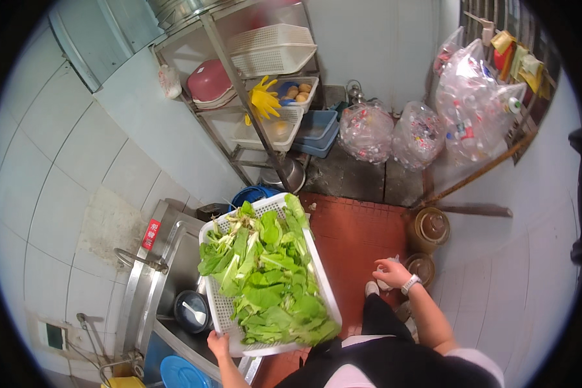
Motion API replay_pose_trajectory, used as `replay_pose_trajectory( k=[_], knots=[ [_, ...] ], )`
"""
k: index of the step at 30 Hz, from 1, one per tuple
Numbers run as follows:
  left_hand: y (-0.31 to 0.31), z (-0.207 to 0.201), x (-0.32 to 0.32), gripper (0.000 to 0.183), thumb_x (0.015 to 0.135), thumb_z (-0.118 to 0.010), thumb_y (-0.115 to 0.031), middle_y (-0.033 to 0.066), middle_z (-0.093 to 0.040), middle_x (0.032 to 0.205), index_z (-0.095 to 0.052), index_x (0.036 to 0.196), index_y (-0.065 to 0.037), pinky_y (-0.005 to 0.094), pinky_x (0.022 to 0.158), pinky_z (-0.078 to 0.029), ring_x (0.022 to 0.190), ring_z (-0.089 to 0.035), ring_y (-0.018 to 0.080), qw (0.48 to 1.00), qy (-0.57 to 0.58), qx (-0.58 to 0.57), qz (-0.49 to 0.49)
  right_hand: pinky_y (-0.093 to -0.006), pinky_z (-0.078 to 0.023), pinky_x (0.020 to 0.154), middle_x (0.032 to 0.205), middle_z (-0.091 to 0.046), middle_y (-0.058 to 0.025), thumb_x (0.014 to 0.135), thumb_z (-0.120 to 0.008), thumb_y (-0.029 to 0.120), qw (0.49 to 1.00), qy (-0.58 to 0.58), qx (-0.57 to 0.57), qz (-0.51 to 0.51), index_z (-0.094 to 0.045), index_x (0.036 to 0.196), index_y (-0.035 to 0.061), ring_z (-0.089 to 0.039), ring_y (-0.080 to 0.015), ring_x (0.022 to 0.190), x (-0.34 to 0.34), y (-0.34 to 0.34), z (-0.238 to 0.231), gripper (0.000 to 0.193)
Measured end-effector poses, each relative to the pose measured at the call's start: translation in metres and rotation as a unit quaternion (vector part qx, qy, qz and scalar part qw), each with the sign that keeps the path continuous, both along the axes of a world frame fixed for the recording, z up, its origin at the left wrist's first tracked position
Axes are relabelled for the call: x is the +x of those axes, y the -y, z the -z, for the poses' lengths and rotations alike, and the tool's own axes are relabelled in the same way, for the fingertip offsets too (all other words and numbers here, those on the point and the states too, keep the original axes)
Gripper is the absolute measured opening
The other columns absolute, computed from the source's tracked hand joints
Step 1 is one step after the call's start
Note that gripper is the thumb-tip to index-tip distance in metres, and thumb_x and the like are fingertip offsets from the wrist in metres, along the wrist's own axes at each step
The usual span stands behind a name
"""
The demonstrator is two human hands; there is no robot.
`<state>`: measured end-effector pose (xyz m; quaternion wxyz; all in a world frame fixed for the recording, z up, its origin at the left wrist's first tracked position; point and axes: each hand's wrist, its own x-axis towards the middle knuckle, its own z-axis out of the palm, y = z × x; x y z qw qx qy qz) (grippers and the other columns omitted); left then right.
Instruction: The person washes green vegetables in a basin using a slotted spoon, then moves to a counter to line a bucket with a plastic bag. The person returns to the sink area and uses scissors to trim the roots off leafy greens, placing the trimmed pieces into a basket.
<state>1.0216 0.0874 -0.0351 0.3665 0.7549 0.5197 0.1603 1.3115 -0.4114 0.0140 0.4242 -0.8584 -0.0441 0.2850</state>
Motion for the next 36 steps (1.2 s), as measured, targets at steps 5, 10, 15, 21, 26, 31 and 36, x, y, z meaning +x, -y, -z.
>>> replay_pose_trajectory(
  k=[5, 10, 15, 21, 26, 31, 36],
  knots=[
    [0.046, -0.025, 0.011, 0.043, 0.057, -0.068, -0.005, 0.0187, -0.058, 0.091, -0.055, 0.098, 0.003, 0.0389, 0.08, -0.043, 0.088, -0.056, 0.0334, 0.972, -0.103, 0.201, -0.064, -0.0357, -0.044, 0.088, 0.111, -0.057, -0.0186, 0.075, -0.063, 0.034, 0.982, 0.094, -0.078, -0.145, -0.051, 0.117, 0.0037, -0.055, -0.0314, 0.102, 0.152, 0.002, -0.008, 0.053],
    [0.088, -0.054, 0.04, 0.041, 0.065, -0.064, 0.0, 0.0174, -0.054, 0.1, -0.052, 0.104, 0.004, 0.0392, 0.086, -0.04, 0.095, -0.051, 0.0332, 0.941, -0.061, 0.307, -0.13, -0.0361, -0.048, 0.077, 0.095, -0.062, -0.0169, 0.074, -0.064, 0.026, 0.96, 0.234, -0.052, -0.145, -0.058, 0.102, 0.0025, -0.06, -0.0301, 0.089, 0.299, -0.039, -0.046, 0.038],
    [0.109, -0.109, 0.084, 0.032, 0.073, -0.063, -0.009, 0.0213, -0.055, 0.103, -0.055, 0.102, 0.003, 0.0393, 0.086, -0.04, 0.095, -0.052, 0.0331, 0.942, -0.037, 0.299, -0.15, -0.0365, -0.048, 0.067, 0.081, -0.063, -0.0138, 0.074, -0.064, 0.026, 0.93, 0.34, -0.037, -0.133, -0.055, 0.106, 0.0026, -0.061, -0.0288, 0.077, 0.42, -0.094, -0.07, 0.041],
    [0.136, -0.148, 0.152, 0.025, 0.073, -0.064, -0.01, 0.0224, -0.06, 0.091, -0.06, 0.094, 0.005, 0.04, 0.08, -0.044, 0.084, -0.056, 0.0348, 0.909, -0.059, 0.355, -0.209, -0.0393, -0.048, 0.067, 0.081, -0.063, -0.0153, 0.075, -0.063, 0.026, 0.88, 0.467, -0.042, -0.08, -0.051, 0.109, 0.0033, -0.061, -0.0307, 0.078, 0.574, -0.155, -0.109, 0.042],
    [0.164, -0.138, 0.21, 0.026, 0.074, -0.063, -0.01, 0.0193, -0.061, 0.087, -0.059, 0.094, 0.006, 0.0374, 0.075, -0.046, 0.081, -0.057, 0.0275, 0.889, 0.12, 0.286, -0.338, -0.0398, -0.045, 0.083, 0.103, -0.059, -0.0201, 0.078, -0.059, 0.027, 0.913, 0.406, -0.005, -0.039, -0.047, 0.117, 0.0033, -0.056, -0.0339, 0.098, 0.732, -0.217, -0.142, 0.047],
    [0.184, -0.131, 0.292, 0.025, 0.075, -0.063, -0.009, 0.0182, -0.061, 0.085, -0.059, 0.094, 0.006, 0.0364, 0.074, -0.046, 0.079, -0.057, 0.0263, 0.885, 0.101, 0.236, -0.389, -0.0388, -0.047, 0.081, 0.105, -0.058, -0.0192, 0.082, -0.057, 0.034, 0.978, -0.001, 0.18, 0.109, -0.047, 0.117, -0.0002, -0.056, -0.0292, 0.098, 0.85, -0.269, -0.116, 0.05],
    [0.2, -0.144, 0.347, 0.023, 0.075, -0.062, -0.008, 0.0177, -0.061, 0.085, -0.059, 0.094, 0.006, 0.0359, 0.074, -0.047, 0.078, -0.057, 0.0259, 0.903, 0.023, 0.209, -0.375, -0.0392, -0.053, 0.073, 0.102, -0.057, -0.0219, 0.087, -0.045, 0.011, 0.89, -0.175, 0.383, 0.177, -0.047, 0.109, -0.0076, -0.061, -0.0328, 0.085, 0.888, -0.295, -0.079, 0.029]
  ],
)
